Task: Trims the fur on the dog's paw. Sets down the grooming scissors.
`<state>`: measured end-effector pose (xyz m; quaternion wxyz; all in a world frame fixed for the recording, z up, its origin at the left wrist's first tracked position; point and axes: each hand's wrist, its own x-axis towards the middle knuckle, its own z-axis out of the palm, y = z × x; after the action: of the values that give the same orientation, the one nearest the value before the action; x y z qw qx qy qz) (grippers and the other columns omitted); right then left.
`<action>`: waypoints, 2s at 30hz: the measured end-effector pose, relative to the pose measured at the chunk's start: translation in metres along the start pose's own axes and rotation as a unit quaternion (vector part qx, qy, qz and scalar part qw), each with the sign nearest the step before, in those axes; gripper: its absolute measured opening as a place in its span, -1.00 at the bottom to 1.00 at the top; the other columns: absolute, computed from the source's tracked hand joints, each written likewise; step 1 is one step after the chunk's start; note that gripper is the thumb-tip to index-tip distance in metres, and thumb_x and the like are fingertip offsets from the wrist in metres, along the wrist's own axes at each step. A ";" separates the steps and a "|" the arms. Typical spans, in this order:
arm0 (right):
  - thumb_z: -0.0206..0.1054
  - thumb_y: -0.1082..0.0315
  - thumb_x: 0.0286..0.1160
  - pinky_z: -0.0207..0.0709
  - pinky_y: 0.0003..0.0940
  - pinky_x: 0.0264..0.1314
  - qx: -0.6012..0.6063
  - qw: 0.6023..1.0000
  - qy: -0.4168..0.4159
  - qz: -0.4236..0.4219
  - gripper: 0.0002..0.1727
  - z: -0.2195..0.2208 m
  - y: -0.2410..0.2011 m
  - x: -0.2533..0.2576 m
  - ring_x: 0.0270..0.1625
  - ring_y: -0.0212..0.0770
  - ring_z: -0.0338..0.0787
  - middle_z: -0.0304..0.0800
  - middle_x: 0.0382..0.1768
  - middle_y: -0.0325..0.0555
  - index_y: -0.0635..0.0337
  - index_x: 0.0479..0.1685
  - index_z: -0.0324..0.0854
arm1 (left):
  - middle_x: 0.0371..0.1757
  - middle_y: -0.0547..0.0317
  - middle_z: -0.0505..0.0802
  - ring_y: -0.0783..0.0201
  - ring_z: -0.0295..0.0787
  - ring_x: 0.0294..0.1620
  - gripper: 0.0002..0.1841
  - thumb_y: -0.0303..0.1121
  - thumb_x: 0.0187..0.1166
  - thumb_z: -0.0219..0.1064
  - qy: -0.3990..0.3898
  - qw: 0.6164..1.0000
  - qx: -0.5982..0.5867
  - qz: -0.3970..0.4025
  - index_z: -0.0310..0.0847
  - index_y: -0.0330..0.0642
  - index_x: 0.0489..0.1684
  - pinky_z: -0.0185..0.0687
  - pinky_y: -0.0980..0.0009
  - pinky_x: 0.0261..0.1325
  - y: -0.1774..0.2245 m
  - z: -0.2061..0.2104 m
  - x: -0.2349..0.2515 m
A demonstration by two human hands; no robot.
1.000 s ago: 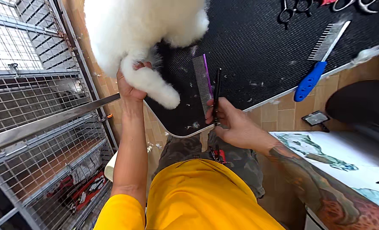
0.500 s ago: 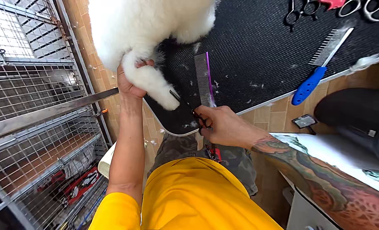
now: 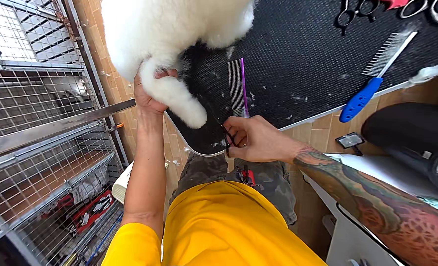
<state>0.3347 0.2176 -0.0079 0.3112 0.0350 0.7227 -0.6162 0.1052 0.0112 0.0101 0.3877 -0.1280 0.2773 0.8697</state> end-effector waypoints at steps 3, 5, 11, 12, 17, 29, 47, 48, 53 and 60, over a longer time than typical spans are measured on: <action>0.51 -0.03 0.10 0.76 -0.43 -0.34 0.006 1.000 -0.014 -0.009 -0.62 0.000 -0.002 0.001 -0.39 -0.54 0.80 0.80 -0.38 -0.49 -0.13 -0.10 0.66 | -0.25 -0.04 0.83 0.10 0.82 -0.21 -0.54 0.06 0.63 0.09 0.001 1.000 0.007 0.004 0.63 -0.21 -0.10 0.79 0.19 -0.03 -0.001 -0.002 -0.001; 0.47 0.25 0.16 0.77 -0.38 -0.34 0.002 1.000 -0.020 0.006 -0.72 -0.001 -0.003 0.003 -0.40 -0.50 0.82 0.84 -0.38 -0.45 -0.11 -0.09 0.67 | -0.24 -0.04 0.83 0.09 0.82 -0.20 -0.53 0.06 0.63 0.10 0.001 1.000 0.011 0.005 0.64 -0.21 -0.10 0.79 0.19 -0.02 -0.001 -0.004 -0.002; 0.53 0.00 0.08 0.75 -0.44 -0.40 0.034 0.999 -0.022 -0.002 -0.66 -0.001 -0.001 0.003 -0.40 -0.53 0.81 0.81 -0.40 -0.49 -0.14 -0.15 0.69 | -0.25 -0.05 0.85 0.09 0.84 -0.20 -0.55 0.04 0.63 0.11 0.003 1.000 0.010 0.003 0.65 -0.22 -0.11 0.80 0.19 -0.02 -0.002 -0.006 -0.004; 0.52 0.04 0.11 0.75 -0.44 -0.38 0.036 0.999 -0.026 -0.004 -0.66 -0.001 -0.001 0.003 -0.39 -0.52 0.81 0.82 -0.38 -0.48 -0.13 -0.12 0.70 | -0.25 -0.06 0.85 0.08 0.84 -0.20 -0.54 0.04 0.63 0.11 0.005 1.000 0.008 0.000 0.66 -0.23 -0.11 0.80 0.19 -0.02 -0.002 -0.006 -0.004; 0.48 0.28 0.22 0.81 -0.40 -0.28 0.058 0.998 -0.028 0.018 -0.70 -0.002 0.003 0.003 -0.33 -0.47 0.86 0.88 -0.31 -0.41 -0.08 -0.01 0.69 | -0.23 -0.06 0.85 0.10 0.84 -0.21 -0.54 0.05 0.58 0.18 0.007 1.000 0.003 -0.006 0.65 -0.23 -0.10 0.80 0.22 -0.03 -0.003 -0.007 -0.004; 0.55 0.04 0.06 0.78 -0.45 -0.34 0.096 0.995 -0.035 0.014 -0.60 0.000 0.008 0.003 -0.36 -0.50 0.85 0.88 -0.34 -0.46 -0.12 -0.04 0.75 | -0.23 -0.06 0.85 0.11 0.83 -0.21 -0.57 0.02 0.58 0.19 -0.003 1.000 0.014 0.002 0.65 -0.23 -0.09 0.79 0.22 -0.04 -0.003 -0.014 -0.003; 0.61 0.30 0.14 0.81 -0.33 -0.37 0.052 0.997 0.012 -0.055 -0.69 -0.018 -0.004 0.036 -0.42 -0.41 0.85 0.87 -0.37 -0.37 -0.06 -0.09 0.73 | 0.22 -0.25 0.78 -0.20 0.69 0.35 -0.52 -0.01 0.63 0.12 0.044 0.996 -0.075 0.008 0.56 -0.28 0.18 0.48 -0.15 0.56 -0.002 -0.005 -0.001; 0.62 0.18 0.05 0.78 -0.36 -0.42 0.053 0.996 0.020 -0.069 -0.67 -0.018 -0.005 0.037 -0.44 -0.45 0.82 0.84 -0.42 -0.41 -0.09 -0.15 0.74 | 0.23 -0.26 0.77 -0.21 0.68 0.37 -0.52 -0.03 0.64 0.12 0.038 0.996 -0.079 0.005 0.56 -0.30 0.18 0.46 -0.17 0.58 -0.001 -0.006 -0.001; 0.61 0.39 0.11 0.82 -0.30 -0.35 0.068 0.996 -0.002 -0.057 -0.67 -0.020 -0.012 0.039 -0.43 -0.38 0.85 0.88 -0.39 -0.33 -0.02 -0.08 0.76 | 0.20 -0.24 0.78 -0.19 0.71 0.32 -0.54 -0.04 0.61 0.17 0.031 0.998 -0.061 0.001 0.58 -0.27 0.16 0.48 -0.15 0.56 0.000 -0.011 -0.001; 0.63 0.24 0.00 0.81 -0.33 -0.36 0.090 0.993 -0.006 -0.074 -0.64 -0.025 -0.012 0.039 -0.43 -0.39 0.85 0.87 -0.42 -0.36 -0.02 -0.12 0.78 | 0.18 -0.17 0.79 -0.11 0.73 0.28 -0.54 -0.03 0.60 0.20 0.024 0.999 -0.047 0.009 0.56 -0.25 0.19 0.45 -0.12 0.59 0.000 -0.014 0.000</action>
<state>0.2879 0.2250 -0.0157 0.2647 0.0060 0.6629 -0.7003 0.1052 0.0033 -0.0012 0.3670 -0.1642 0.2461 0.8819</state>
